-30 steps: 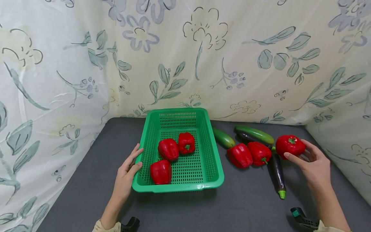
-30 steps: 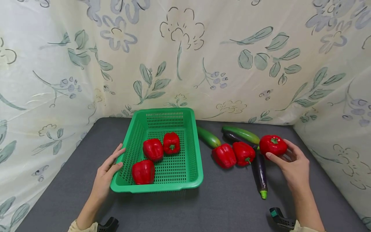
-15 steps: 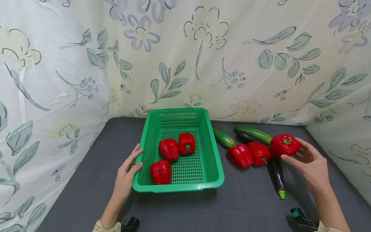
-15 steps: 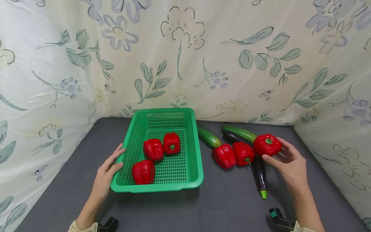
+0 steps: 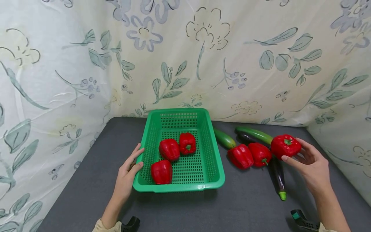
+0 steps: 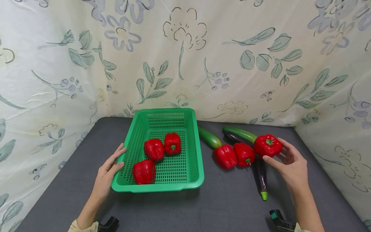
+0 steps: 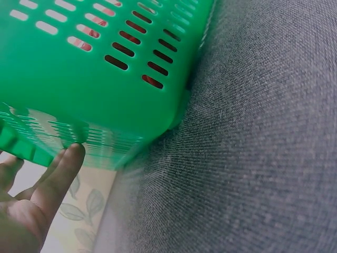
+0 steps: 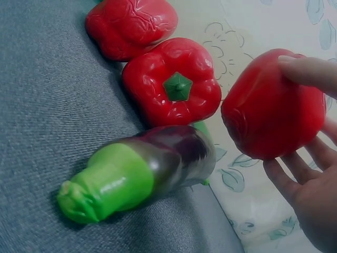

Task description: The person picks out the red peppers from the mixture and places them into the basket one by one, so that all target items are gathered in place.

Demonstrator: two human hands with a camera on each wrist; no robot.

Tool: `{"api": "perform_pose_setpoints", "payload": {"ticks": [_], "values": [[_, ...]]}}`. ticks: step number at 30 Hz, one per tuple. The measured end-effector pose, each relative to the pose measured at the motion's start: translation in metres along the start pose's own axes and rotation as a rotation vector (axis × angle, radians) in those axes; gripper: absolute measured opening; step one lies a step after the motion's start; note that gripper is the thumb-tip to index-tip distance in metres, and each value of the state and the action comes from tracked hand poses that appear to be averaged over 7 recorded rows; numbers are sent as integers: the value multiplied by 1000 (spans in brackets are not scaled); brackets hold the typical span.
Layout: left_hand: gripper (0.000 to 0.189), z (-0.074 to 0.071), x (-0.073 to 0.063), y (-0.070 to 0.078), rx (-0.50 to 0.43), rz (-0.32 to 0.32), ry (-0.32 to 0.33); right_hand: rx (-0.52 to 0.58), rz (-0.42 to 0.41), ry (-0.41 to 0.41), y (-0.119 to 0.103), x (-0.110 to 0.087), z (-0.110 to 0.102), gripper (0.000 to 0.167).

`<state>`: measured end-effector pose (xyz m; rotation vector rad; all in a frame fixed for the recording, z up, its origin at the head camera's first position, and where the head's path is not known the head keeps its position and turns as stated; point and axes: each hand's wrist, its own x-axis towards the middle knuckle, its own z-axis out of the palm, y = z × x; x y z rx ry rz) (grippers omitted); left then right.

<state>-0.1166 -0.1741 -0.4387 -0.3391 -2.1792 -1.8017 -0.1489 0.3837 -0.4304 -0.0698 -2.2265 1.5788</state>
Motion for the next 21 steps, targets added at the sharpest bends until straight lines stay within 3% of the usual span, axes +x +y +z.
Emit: {"api": "perform_pose_setpoints", "payload": {"ticks": [8,17,21], "values": [[41,-1,0,3,2,-21,-5,92,-14,9,-4,1,0,75],[41,-1,0,1,12,-33,-3,-23,-32,26,-7,-3,4,76],[42,-1,0,0,7,-16,-5,47,-33,26,-9,-4,5,75]]}}
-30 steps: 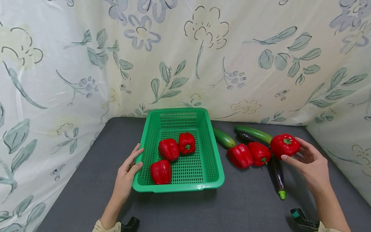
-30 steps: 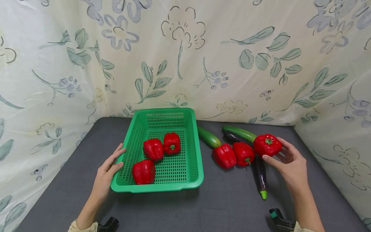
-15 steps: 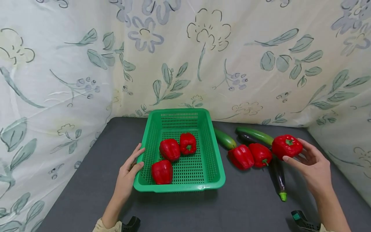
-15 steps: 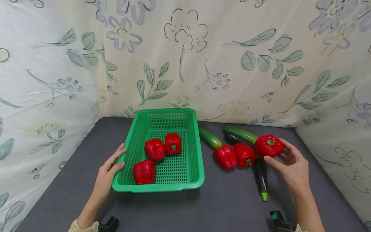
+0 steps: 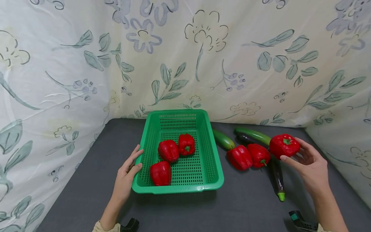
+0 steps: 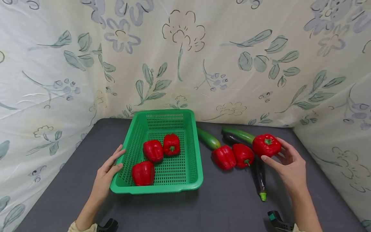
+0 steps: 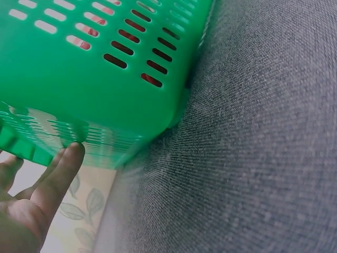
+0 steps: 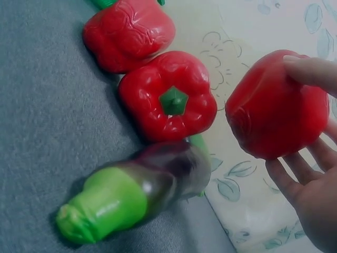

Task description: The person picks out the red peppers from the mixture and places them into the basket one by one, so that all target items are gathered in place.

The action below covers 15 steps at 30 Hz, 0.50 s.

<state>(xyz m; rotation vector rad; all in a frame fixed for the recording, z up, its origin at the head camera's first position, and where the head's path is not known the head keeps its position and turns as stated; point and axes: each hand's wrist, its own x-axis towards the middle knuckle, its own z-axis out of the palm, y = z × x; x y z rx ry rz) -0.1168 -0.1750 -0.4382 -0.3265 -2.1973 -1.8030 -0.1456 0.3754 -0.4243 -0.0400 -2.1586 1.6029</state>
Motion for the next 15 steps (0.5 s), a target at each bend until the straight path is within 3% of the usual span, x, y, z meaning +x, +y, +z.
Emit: {"api": "perform_pose_setpoints", "payload": {"ticks": [3,12,15], "values": [[42,0,0,0,5,4,1,85,-4,-1,-4,-1,2,74],[42,0,-1,1,12,-10,-1,168,-92,-42,-25,0,13,74],[41,0,-2,1,8,-11,3,149,-120,-70,-32,1,20,74]]}}
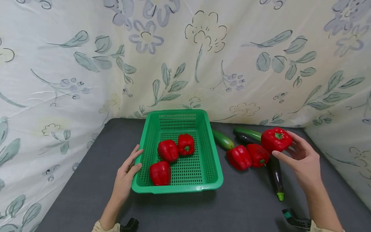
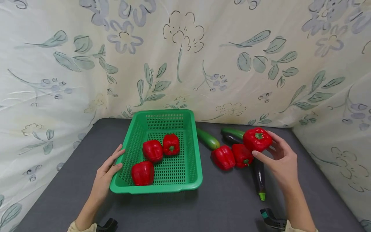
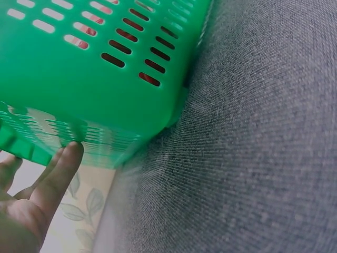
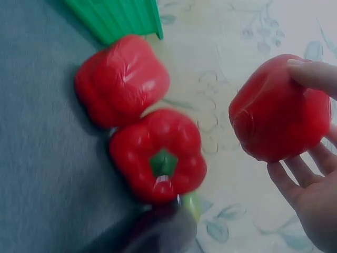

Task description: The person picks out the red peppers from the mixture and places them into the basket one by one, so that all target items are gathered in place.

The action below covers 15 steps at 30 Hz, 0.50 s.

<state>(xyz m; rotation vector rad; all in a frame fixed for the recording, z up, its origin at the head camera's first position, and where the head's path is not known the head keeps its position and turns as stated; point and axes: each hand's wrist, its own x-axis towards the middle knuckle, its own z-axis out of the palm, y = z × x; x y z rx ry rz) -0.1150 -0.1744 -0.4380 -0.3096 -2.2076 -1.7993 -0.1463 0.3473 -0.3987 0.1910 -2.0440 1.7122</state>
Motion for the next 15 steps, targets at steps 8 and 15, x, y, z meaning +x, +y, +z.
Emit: {"api": "perform_pose_setpoints", "payload": {"ticks": [8,15], "values": [[41,0,0,-2,1,-3,3,-70,-55,-112,-16,8,22,76],[42,0,0,0,-3,-6,1,-141,-69,-187,-33,17,41,79]]}}
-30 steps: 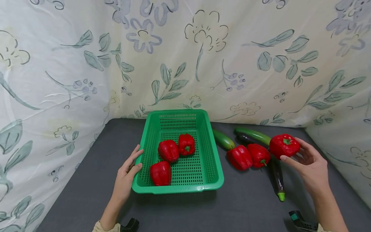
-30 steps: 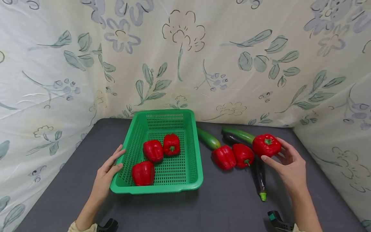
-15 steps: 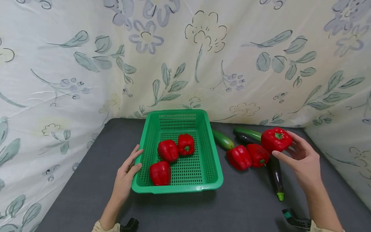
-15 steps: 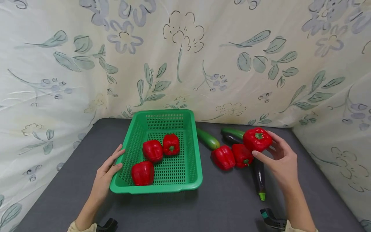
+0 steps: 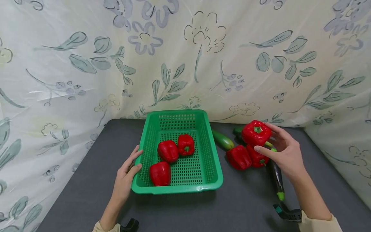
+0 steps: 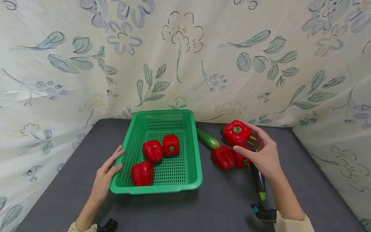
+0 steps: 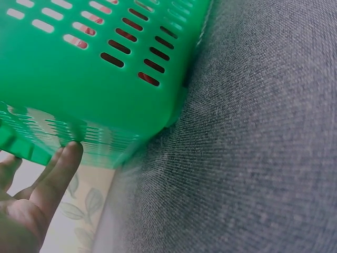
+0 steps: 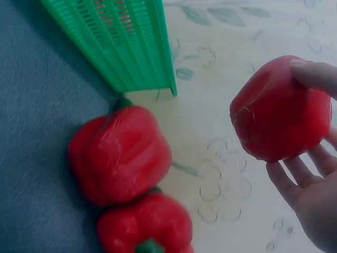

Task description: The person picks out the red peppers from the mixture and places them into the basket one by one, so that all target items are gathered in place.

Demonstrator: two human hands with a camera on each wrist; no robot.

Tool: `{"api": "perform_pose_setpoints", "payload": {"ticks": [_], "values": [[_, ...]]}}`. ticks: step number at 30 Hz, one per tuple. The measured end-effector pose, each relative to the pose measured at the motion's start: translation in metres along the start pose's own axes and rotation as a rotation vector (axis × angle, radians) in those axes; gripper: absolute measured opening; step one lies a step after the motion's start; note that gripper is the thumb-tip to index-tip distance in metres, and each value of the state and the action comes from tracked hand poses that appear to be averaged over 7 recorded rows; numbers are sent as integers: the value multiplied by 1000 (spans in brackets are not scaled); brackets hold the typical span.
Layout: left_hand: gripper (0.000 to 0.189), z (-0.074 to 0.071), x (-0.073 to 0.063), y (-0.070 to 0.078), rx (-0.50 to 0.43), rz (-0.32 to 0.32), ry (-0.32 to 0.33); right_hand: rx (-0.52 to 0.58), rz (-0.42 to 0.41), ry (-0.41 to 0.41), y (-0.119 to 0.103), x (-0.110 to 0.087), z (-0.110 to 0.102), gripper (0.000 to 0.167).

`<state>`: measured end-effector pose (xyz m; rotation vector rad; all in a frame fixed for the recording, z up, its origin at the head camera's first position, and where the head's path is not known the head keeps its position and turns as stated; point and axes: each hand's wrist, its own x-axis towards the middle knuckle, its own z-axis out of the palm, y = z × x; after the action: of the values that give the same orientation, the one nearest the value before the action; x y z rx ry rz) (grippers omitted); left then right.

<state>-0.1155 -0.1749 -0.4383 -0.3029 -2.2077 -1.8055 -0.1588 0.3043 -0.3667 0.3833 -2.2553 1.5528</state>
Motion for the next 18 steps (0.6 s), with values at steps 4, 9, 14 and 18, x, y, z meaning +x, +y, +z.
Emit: {"api": "perform_pose_setpoints", "payload": {"ticks": [4,9,14,18], "values": [[42,0,1,0,-4,-3,-2,-21,-3,-48,-11,8,8,79],[42,0,1,0,0,-8,0,-31,-23,-104,-22,18,17,80],[42,-1,2,1,-3,-11,-1,-41,-70,-168,-34,27,28,81],[42,-1,2,2,-4,-12,-4,-33,-94,-230,-44,32,37,79]]}}
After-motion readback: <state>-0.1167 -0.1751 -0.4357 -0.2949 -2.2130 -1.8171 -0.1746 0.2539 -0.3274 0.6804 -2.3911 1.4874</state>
